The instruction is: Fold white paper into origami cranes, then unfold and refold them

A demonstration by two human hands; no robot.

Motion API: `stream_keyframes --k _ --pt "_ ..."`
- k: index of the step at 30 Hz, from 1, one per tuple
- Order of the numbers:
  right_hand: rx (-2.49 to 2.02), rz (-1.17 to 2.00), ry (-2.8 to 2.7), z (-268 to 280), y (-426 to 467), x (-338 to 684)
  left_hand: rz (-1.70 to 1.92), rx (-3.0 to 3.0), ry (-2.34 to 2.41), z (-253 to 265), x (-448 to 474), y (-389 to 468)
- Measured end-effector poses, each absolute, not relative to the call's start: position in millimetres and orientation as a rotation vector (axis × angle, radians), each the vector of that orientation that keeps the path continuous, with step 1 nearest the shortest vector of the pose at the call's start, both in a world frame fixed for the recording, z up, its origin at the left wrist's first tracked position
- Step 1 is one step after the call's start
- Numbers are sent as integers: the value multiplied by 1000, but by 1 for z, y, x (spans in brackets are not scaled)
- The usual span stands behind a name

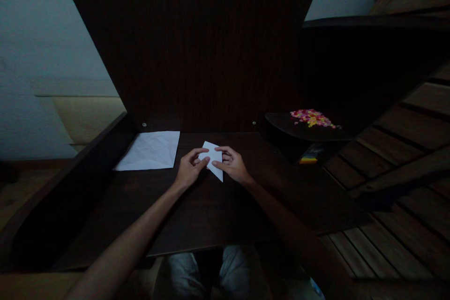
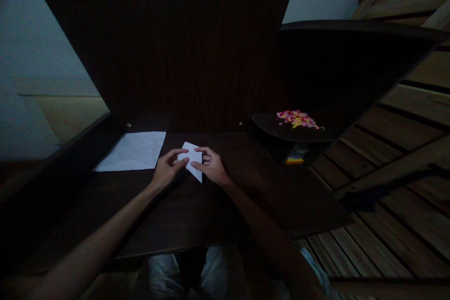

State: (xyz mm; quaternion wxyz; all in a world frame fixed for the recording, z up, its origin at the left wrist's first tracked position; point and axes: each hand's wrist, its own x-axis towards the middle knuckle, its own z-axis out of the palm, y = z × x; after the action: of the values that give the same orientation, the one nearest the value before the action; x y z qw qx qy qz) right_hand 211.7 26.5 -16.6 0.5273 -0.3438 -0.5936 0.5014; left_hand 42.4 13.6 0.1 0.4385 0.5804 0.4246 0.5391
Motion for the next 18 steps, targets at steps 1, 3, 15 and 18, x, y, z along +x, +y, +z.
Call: stream_keyframes --k 1,3,15,18 --pt "-826 1200 -1431 -16 26 212 1359 1433 1042 1 43 13" --pt "-839 1194 -1461 -16 26 212 1393 1425 1026 2 44 13" --pt "-882 1141 -1498 -18 27 213 1322 1445 1073 2 42 12" --pt "-878 1137 -1499 -18 27 212 1319 1425 1073 3 42 12"
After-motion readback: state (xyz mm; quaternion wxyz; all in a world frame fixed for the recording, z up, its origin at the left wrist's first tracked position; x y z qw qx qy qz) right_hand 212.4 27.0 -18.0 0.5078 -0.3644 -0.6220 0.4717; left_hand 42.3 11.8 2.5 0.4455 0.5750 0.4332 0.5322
